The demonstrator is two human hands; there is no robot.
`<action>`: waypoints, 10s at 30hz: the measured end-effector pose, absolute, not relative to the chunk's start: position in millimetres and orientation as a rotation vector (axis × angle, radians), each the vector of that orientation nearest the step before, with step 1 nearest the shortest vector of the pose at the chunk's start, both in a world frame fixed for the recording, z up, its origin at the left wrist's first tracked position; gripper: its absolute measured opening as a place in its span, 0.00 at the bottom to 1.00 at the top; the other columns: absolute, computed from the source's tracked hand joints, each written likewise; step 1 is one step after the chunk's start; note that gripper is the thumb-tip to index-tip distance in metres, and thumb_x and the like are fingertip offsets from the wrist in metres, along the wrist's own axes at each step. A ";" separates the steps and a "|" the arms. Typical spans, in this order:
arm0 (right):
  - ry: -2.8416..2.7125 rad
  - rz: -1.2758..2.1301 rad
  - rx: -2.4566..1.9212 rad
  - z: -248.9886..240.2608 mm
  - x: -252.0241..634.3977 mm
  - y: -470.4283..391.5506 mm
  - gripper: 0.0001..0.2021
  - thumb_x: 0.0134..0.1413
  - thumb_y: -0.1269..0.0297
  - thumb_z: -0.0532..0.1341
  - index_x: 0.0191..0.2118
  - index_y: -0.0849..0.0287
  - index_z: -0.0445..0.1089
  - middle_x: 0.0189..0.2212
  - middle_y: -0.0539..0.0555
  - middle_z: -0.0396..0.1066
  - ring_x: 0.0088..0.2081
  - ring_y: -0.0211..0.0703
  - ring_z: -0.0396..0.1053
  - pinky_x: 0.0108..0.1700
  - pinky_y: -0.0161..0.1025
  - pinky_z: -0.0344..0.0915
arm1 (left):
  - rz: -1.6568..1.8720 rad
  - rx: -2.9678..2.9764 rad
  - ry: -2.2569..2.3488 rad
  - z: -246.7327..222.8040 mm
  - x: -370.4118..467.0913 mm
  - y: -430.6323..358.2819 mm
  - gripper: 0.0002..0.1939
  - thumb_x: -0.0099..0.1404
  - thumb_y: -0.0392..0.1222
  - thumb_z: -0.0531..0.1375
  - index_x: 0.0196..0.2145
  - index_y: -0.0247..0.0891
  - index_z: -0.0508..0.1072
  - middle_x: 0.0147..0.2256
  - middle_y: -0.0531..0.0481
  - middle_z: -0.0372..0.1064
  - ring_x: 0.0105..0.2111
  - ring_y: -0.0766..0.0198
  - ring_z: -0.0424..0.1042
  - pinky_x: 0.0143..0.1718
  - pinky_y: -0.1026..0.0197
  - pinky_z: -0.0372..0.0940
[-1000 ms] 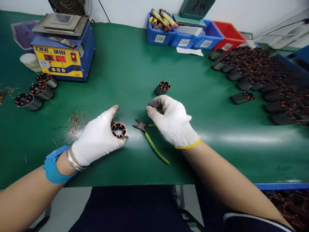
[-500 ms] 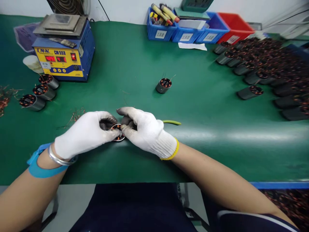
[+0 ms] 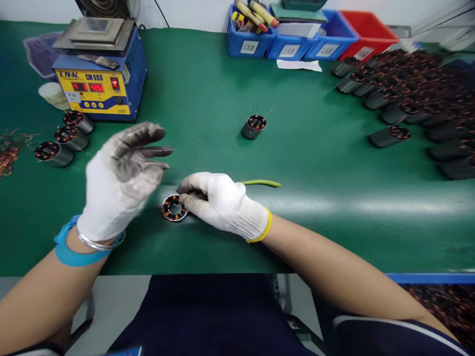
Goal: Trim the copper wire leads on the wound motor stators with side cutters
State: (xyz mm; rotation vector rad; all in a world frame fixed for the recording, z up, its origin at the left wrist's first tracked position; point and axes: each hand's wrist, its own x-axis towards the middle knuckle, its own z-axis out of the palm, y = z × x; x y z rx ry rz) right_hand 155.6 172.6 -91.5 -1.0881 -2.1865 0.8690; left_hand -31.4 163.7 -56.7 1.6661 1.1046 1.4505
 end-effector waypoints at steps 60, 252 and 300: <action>-2.103 0.690 -1.187 -93.2 160.2 184.5 0.08 0.59 0.65 0.57 0.37 0.61 0.74 0.34 0.53 0.74 0.37 0.41 0.70 0.41 0.38 0.64 | 0.453 2.099 1.563 -72.7 -13.0 165.7 0.53 0.53 0.50 0.63 0.70 0.38 0.43 0.38 0.48 0.76 0.34 0.56 0.76 0.32 0.59 0.67; -2.505 -0.105 -1.174 -124.4 229.9 162.0 0.35 0.48 0.70 0.54 0.64 0.73 0.53 0.54 0.68 0.63 0.55 0.60 0.60 0.57 0.55 0.60 | 0.418 1.659 1.296 -59.6 -34.6 178.3 0.13 0.57 0.45 0.62 0.38 0.37 0.78 0.38 0.49 0.79 0.39 0.57 0.77 0.39 0.61 0.70; -1.803 1.272 -1.251 -90.3 180.3 184.8 0.17 0.40 0.58 0.68 0.35 0.56 0.65 0.28 0.46 0.68 0.28 0.38 0.66 0.29 0.36 0.62 | 0.641 2.694 1.296 -71.5 -17.3 154.9 0.14 0.62 0.44 0.60 0.44 0.39 0.74 0.43 0.45 0.75 0.40 0.56 0.73 0.41 0.57 0.66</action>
